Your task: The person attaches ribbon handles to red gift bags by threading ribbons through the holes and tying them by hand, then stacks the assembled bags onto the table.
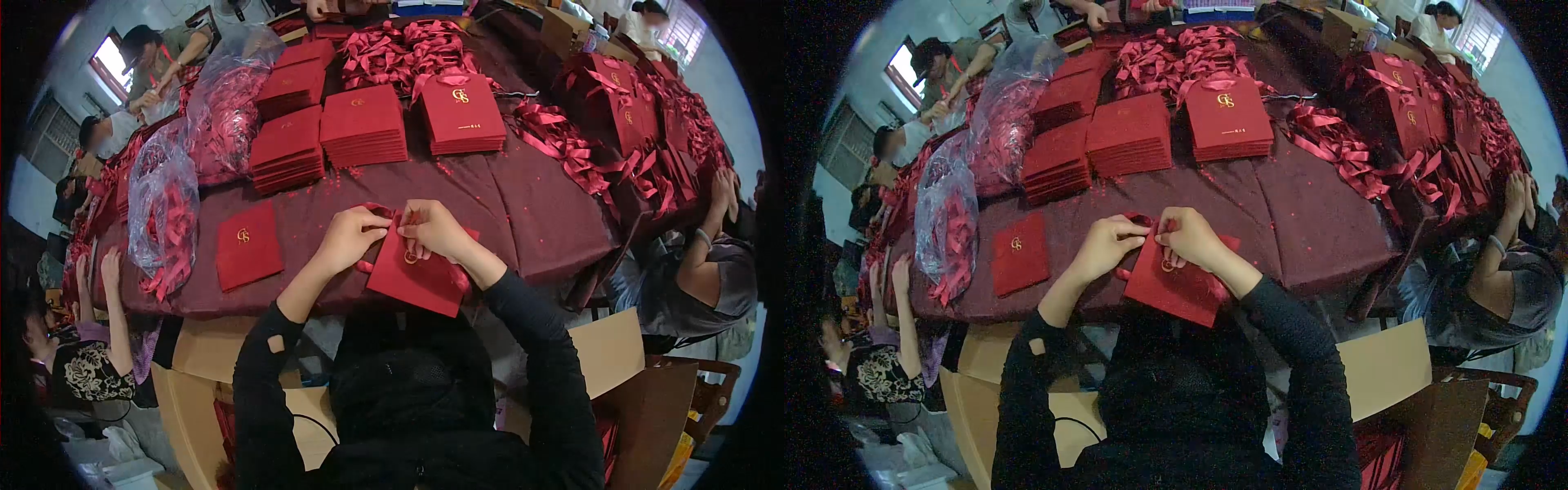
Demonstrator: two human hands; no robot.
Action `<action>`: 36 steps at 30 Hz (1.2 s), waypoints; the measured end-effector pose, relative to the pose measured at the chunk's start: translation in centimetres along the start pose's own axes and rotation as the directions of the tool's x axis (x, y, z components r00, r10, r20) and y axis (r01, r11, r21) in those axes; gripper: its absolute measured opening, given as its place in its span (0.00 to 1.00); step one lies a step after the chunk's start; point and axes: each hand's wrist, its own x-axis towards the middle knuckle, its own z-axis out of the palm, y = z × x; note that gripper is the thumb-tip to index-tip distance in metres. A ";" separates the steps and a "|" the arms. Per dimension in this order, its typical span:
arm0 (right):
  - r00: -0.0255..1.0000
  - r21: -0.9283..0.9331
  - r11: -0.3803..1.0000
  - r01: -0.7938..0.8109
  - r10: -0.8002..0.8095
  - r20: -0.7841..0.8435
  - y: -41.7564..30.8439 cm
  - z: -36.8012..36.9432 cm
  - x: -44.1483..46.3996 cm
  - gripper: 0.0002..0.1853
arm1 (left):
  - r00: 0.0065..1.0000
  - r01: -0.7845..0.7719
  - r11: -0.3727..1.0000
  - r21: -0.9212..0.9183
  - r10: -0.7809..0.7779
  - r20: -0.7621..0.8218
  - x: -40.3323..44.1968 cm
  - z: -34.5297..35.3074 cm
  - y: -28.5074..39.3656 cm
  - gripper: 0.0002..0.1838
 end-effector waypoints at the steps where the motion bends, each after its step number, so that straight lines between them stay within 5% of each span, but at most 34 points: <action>1: 1.000 -0.001 1.000 0.005 -0.005 -0.002 -0.1 0.0 0.0 0.04 | 1.000 -0.015 0.998 -0.061 0.015 0.000 0.0 0.0 0.0 0.12; 10: 0.998 0.127 0.990 -0.053 0.050 0.029 -0.3 -0.8 -0.3 0.04 | 0.978 -0.019 0.997 -0.075 0.003 -0.207 -0.7 2.2 1.0 0.09; 20: 0.996 0.110 0.992 -0.060 0.053 0.068 -1.0 -0.8 -1.0 0.06 | 0.980 -0.143 0.971 0.193 0.166 -0.109 0.0 1.8 0.3 0.05; 24: 0.993 0.101 0.993 -0.068 0.058 0.101 -0.5 -1.6 -0.7 0.12 | 0.991 -0.134 0.955 0.264 0.136 0.012 0.8 -0.1 2.3 0.04; 27: 0.991 0.115 0.991 -0.070 0.057 0.118 -0.9 -1.6 -1.0 0.13 | 0.992 0.126 0.981 0.148 -0.127 -0.004 1.6 -3.2 1.8 0.05; 28: 0.992 0.118 0.991 -0.066 0.052 0.116 -1.0 -1.6 -1.0 0.13 | 0.999 -0.002 0.969 0.249 0.013 -0.045 1.6 -3.6 0.8 0.06; 31: 0.991 0.042 0.997 -0.059 0.053 0.125 -1.1 -1.3 -1.1 0.14 | 0.995 -0.079 0.925 0.372 0.098 -0.032 2.1 -4.4 0.1 0.06; 36: 0.998 -0.043 0.999 -0.029 0.032 0.063 -1.1 -0.9 -1.4 0.13 | 0.993 -0.059 0.911 0.409 0.096 -0.071 3.2 -3.9 -1.3 0.06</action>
